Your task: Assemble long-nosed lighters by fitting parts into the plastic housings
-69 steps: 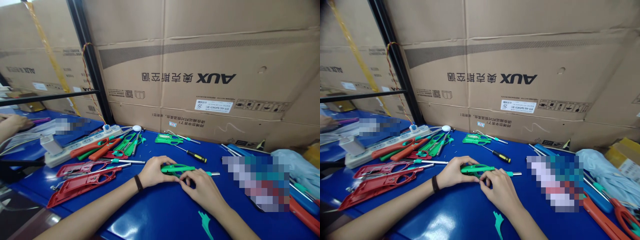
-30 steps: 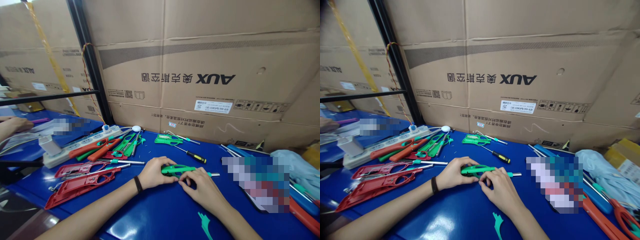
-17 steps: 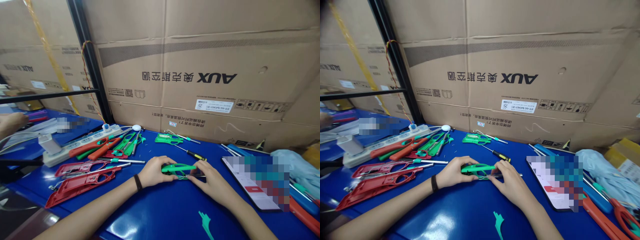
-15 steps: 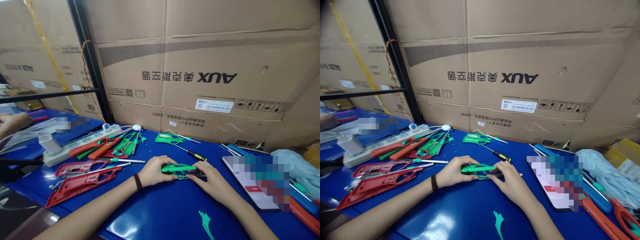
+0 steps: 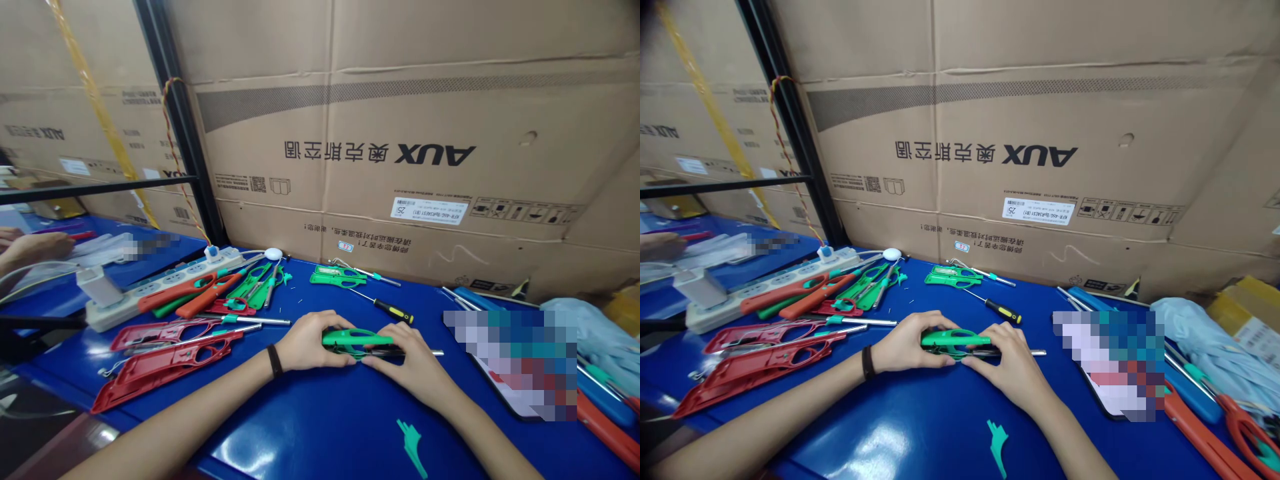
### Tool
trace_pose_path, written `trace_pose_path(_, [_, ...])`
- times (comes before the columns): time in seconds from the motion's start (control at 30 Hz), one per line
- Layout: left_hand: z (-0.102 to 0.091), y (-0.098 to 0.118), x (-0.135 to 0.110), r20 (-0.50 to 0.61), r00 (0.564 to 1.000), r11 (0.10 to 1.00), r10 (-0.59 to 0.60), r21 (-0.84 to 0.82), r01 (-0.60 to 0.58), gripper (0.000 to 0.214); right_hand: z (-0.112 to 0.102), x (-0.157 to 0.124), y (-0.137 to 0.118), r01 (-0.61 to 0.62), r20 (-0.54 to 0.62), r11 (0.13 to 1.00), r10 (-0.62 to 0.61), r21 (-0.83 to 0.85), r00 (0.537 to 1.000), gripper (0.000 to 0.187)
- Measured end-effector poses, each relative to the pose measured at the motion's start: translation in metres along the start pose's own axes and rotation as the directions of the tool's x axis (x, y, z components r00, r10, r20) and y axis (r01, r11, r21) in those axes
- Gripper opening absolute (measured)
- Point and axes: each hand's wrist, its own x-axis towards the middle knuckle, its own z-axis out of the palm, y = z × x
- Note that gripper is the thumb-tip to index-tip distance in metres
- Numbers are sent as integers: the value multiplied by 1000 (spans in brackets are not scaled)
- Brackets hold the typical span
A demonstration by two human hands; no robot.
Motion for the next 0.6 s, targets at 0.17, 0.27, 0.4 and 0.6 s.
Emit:
trace_pose_path(0.17, [1,0,0,0,1000,1000,4,2,-4,45,3,3,-4,-14,4,1000,14,6,1000,25])
trace_pose_path(0.27, [1,1,0,-4,1000,1000,5,1,-5,42,3,3,-10,-39,-10,999,39,18,999,24])
trace_pose_path(0.4, [0,0,1,-6,1000,1000,11,-13,-11,36,2,1,-18,-40,-37,999,41,27,998,16])
trace_pose_path(0.6, [1,-1,1,-5,1000,1000,14,-10,-14,36,5,4,-16,-47,-33,999,46,-16,998,21])
